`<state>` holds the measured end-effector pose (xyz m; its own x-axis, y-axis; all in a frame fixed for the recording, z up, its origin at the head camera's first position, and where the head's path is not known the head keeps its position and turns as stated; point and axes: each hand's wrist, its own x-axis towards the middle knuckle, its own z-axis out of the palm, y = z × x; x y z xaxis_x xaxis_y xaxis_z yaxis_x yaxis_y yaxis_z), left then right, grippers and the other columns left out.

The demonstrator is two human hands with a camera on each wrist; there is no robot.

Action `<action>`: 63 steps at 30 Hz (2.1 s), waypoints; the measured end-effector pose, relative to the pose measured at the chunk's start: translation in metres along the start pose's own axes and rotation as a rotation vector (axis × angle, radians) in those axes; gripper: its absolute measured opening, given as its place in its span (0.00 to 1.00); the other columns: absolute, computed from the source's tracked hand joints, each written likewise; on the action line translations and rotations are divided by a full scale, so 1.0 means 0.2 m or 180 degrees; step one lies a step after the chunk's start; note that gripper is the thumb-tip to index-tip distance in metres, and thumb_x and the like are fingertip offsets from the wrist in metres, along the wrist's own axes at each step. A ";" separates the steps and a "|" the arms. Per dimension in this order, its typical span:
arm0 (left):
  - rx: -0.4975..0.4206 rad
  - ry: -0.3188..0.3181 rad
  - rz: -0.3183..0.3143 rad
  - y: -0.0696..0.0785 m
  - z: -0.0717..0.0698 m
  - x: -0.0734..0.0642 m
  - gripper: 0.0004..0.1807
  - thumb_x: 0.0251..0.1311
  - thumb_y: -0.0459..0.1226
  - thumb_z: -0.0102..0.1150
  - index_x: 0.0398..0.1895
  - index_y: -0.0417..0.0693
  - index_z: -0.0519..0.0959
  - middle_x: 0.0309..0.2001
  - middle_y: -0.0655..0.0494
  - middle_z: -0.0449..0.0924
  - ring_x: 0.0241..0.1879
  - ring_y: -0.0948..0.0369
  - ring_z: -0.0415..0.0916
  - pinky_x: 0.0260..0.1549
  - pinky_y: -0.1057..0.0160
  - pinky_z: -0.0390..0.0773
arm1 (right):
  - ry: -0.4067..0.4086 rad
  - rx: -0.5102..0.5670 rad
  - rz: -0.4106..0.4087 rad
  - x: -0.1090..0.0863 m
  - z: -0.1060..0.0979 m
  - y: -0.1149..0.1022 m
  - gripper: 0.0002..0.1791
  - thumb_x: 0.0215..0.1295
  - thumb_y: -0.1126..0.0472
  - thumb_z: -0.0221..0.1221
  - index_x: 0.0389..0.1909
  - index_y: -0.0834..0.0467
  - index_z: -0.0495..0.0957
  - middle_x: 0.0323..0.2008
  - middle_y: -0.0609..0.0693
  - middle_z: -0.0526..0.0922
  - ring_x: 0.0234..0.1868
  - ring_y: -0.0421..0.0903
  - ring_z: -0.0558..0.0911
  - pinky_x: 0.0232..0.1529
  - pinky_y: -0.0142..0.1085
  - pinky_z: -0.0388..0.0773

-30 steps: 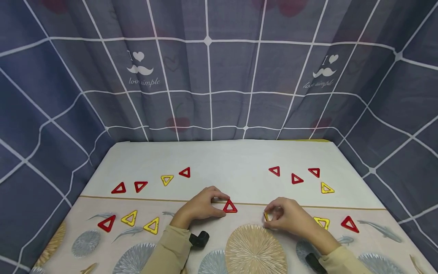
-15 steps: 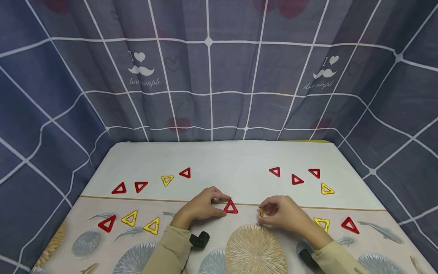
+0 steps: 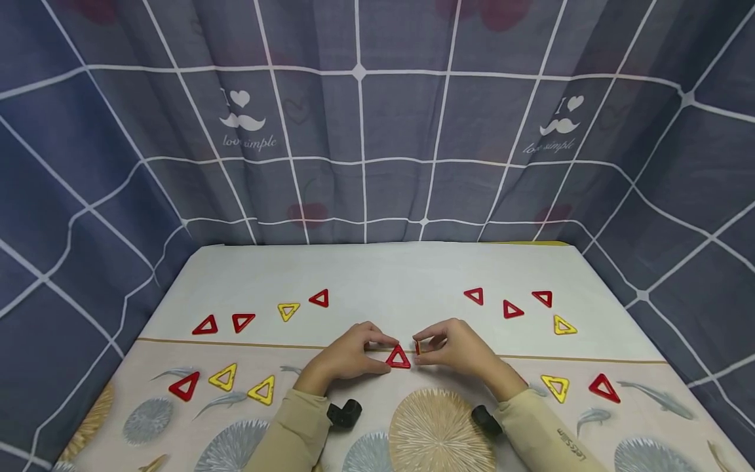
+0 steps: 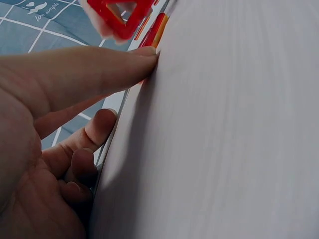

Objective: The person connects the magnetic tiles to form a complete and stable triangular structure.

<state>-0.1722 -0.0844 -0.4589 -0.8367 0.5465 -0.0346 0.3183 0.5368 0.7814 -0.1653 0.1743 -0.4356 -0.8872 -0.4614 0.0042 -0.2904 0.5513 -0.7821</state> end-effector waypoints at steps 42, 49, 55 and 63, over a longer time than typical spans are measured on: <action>0.0075 0.0051 0.0018 0.01 0.02 0.01 0.14 0.54 0.39 0.74 0.46 0.56 0.88 0.43 0.63 0.74 0.50 0.58 0.70 0.52 0.52 0.70 | -0.0297 0.0161 0.0293 0.08 0.08 -0.01 0.24 0.41 0.65 0.81 0.42 0.57 0.84 0.29 0.48 0.81 0.27 0.43 0.78 0.31 0.33 0.77; 0.0092 -0.0110 0.0036 0.00 -0.03 -0.02 0.21 0.54 0.42 0.74 0.52 0.53 0.85 0.47 0.61 0.77 0.50 0.58 0.73 0.53 0.53 0.72 | -0.0351 0.0324 0.0331 0.08 0.08 0.00 0.24 0.42 0.66 0.81 0.42 0.58 0.83 0.29 0.52 0.80 0.25 0.43 0.77 0.29 0.33 0.75; -0.0021 -0.0324 0.0009 0.01 -0.15 -0.10 0.27 0.55 0.39 0.74 0.58 0.46 0.81 0.51 0.57 0.79 0.54 0.56 0.76 0.57 0.49 0.72 | -0.0358 0.0396 0.0403 0.10 0.09 0.01 0.24 0.42 0.66 0.81 0.42 0.57 0.84 0.29 0.51 0.80 0.25 0.42 0.77 0.30 0.33 0.75; 0.0252 -0.0304 -0.0074 0.00 -0.26 -0.27 0.24 0.57 0.42 0.74 0.55 0.46 0.82 0.50 0.57 0.80 0.51 0.55 0.76 0.54 0.49 0.74 | -0.0333 0.0562 0.0474 0.08 0.09 -0.01 0.23 0.41 0.69 0.80 0.41 0.60 0.84 0.29 0.52 0.81 0.27 0.43 0.76 0.28 0.31 0.75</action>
<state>-0.1514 -0.1474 -0.4253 -0.7993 0.5900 -0.1143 0.3366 0.5972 0.7281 -0.1727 0.1528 -0.4462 -0.8710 -0.4585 -0.1766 -0.0839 0.4930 -0.8660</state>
